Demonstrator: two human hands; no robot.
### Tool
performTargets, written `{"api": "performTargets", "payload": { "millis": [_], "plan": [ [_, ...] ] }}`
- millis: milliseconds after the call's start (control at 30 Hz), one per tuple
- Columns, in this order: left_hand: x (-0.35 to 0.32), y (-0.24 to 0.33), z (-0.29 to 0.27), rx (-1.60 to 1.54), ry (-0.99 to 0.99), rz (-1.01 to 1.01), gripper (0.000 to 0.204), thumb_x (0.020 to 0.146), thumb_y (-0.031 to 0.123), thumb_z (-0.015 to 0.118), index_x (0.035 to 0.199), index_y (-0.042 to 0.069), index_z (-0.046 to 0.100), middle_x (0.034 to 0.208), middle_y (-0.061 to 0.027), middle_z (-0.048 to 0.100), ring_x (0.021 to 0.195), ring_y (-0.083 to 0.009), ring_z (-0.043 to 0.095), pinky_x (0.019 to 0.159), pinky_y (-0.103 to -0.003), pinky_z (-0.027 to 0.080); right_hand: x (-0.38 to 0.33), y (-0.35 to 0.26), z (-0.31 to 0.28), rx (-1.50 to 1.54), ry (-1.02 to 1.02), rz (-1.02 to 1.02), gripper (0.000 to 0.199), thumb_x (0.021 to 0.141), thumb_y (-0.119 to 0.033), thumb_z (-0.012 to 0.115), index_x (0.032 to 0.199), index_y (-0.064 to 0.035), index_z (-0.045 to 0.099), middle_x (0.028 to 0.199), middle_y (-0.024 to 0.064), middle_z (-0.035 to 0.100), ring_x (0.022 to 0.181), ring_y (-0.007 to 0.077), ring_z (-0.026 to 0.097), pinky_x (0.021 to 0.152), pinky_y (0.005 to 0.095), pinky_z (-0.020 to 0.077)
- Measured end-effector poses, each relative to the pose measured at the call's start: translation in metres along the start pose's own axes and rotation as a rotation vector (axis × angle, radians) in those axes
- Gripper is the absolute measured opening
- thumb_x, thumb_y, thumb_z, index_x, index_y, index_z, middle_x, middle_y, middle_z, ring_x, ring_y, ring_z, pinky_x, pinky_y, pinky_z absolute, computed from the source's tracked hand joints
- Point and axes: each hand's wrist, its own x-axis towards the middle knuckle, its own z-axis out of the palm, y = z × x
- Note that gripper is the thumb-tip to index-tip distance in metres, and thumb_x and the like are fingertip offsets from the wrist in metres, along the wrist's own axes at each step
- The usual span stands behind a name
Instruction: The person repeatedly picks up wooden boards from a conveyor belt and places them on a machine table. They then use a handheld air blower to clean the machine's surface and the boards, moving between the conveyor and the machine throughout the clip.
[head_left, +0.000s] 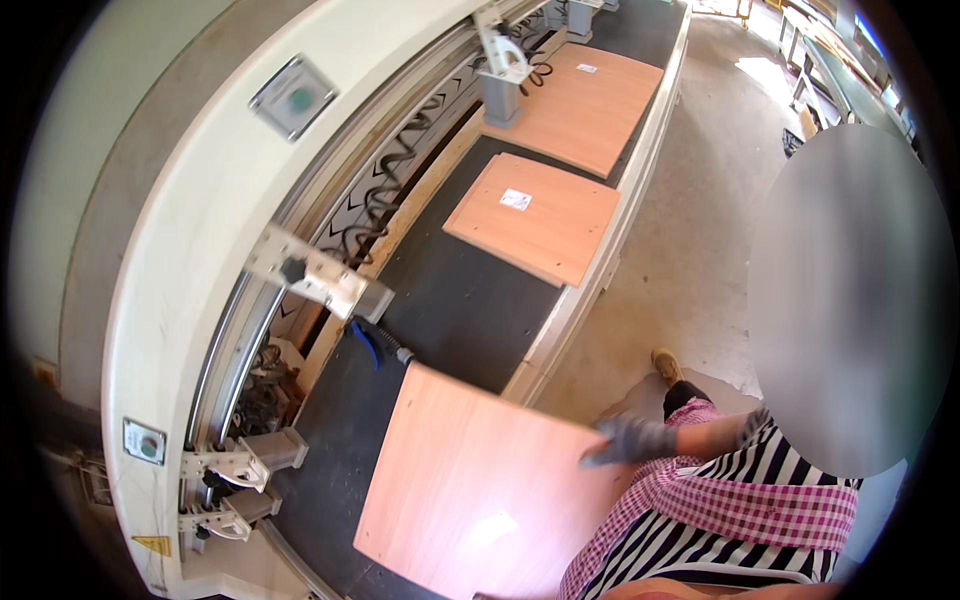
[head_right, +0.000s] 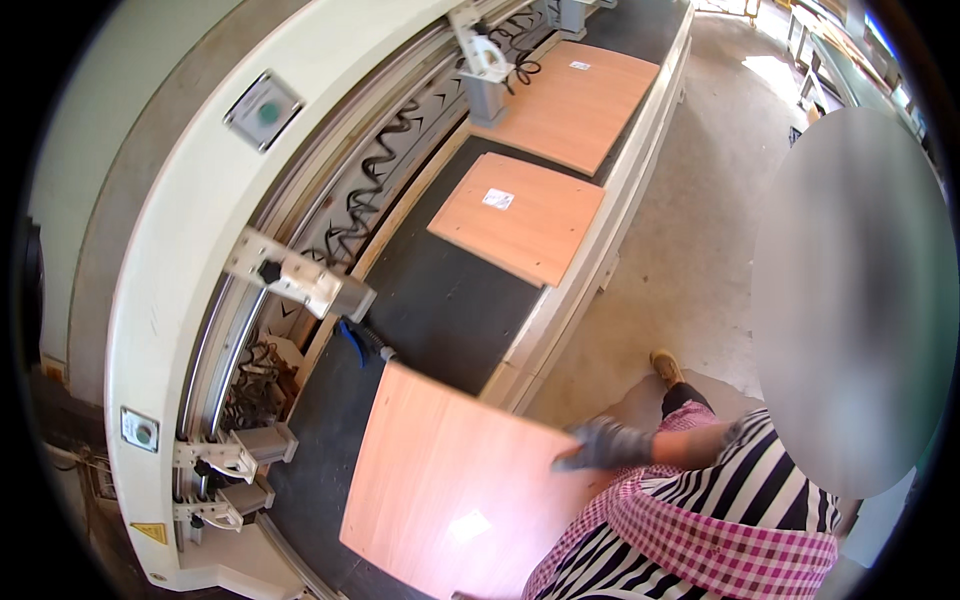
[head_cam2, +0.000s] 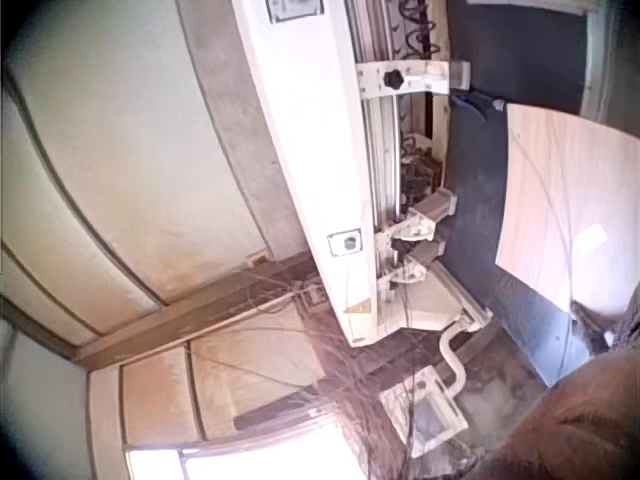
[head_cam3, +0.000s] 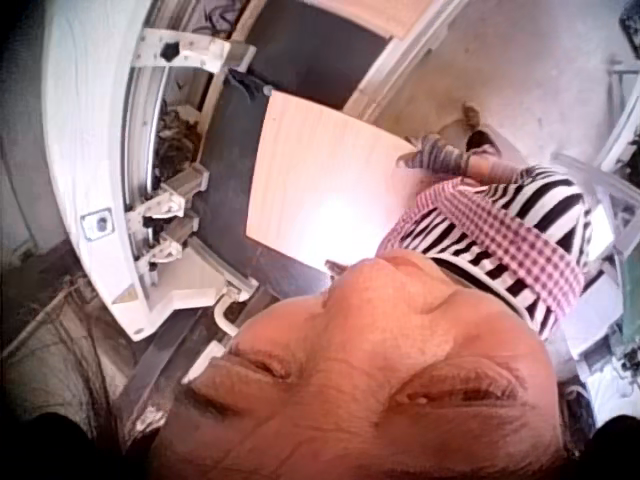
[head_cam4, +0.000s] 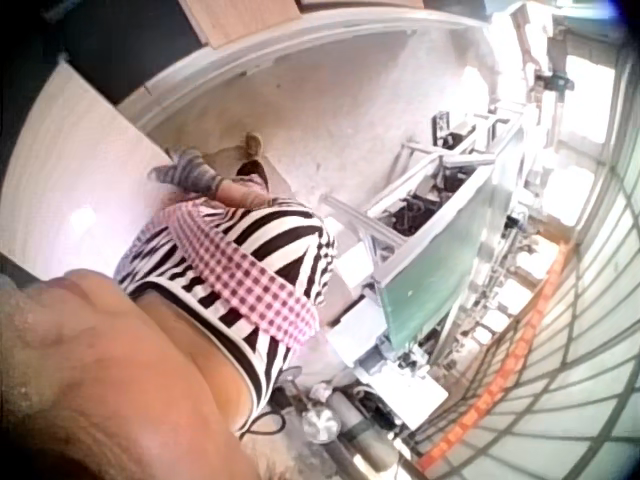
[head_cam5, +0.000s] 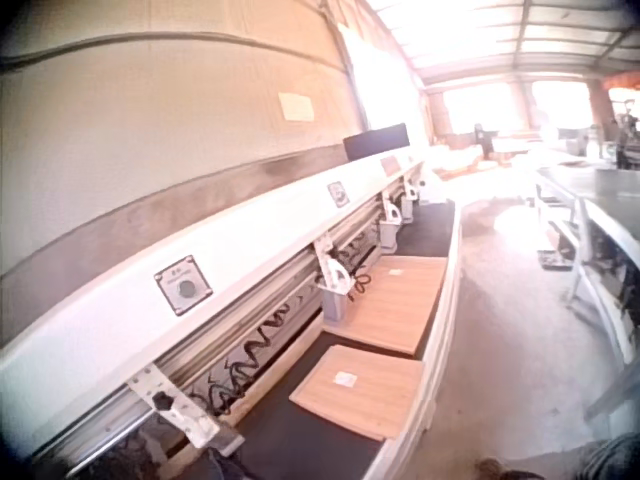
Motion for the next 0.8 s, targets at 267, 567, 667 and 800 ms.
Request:
{"api": "performTargets", "payload": {
  "millis": [267, 567, 667, 800],
  "plan": [
    [-0.136, 0.025, 0.255, 0.068, -0.495, 0.003, 0.059, 0.081, 0.028, 0.077, 0.122, -0.006, 0.051, 0.109, -0.0138, 0.060, 0.094, -0.0200, 0.058, 0.079, -0.033, 0.051, -0.123, 0.282, -0.216, 0.770, 0.822, 0.279, 0.043, 0.080, -0.034, 0.076, 0.097, 0.0048, 0.067, 0.080, 0.0041, 0.068, 0.070, 0.0113, 0.061, 0.062, 0.0316, 0.0517],
    [-0.207, 0.048, 0.615, 0.036, -0.775, -0.139, 0.044, 0.086, 0.017, 0.072, 0.121, -0.004, 0.057, 0.110, -0.0104, 0.065, 0.096, -0.0175, 0.059, 0.086, -0.029, 0.048, -0.087, 0.582, -0.478, 0.548, 0.812, 0.480, 0.053, 0.080, -0.041, 0.076, 0.096, 0.0079, 0.067, 0.079, 0.0094, 0.068, 0.065, 0.0149, 0.061, 0.061, 0.0329, 0.0514],
    [-0.214, 0.071, 0.673, -0.100, -0.676, -0.175, 0.034, 0.087, 0.023, 0.070, 0.110, -0.001, 0.061, 0.101, -0.0084, 0.065, 0.089, -0.0175, 0.059, 0.080, -0.031, 0.048, -0.022, 0.621, -0.545, 0.408, 0.848, 0.359, 0.046, 0.081, -0.038, 0.074, 0.099, 0.0029, 0.066, 0.074, 0.0045, 0.065, 0.063, 0.0136, 0.058, 0.058, 0.0334, 0.0499],
    [-0.181, -0.001, 0.741, -0.055, -0.564, 0.122, 0.014, 0.090, 0.018, 0.063, 0.092, 0.006, 0.059, 0.079, -0.0056, 0.056, 0.070, -0.0208, 0.054, 0.068, -0.036, 0.046, 0.072, 0.623, -0.589, 0.184, 0.602, 0.285, 0.035, 0.086, -0.025, 0.066, 0.115, -0.0052, 0.061, 0.090, 0.0087, 0.063, 0.076, 0.0186, 0.061, 0.067, 0.0346, 0.0512]
  ]
}}
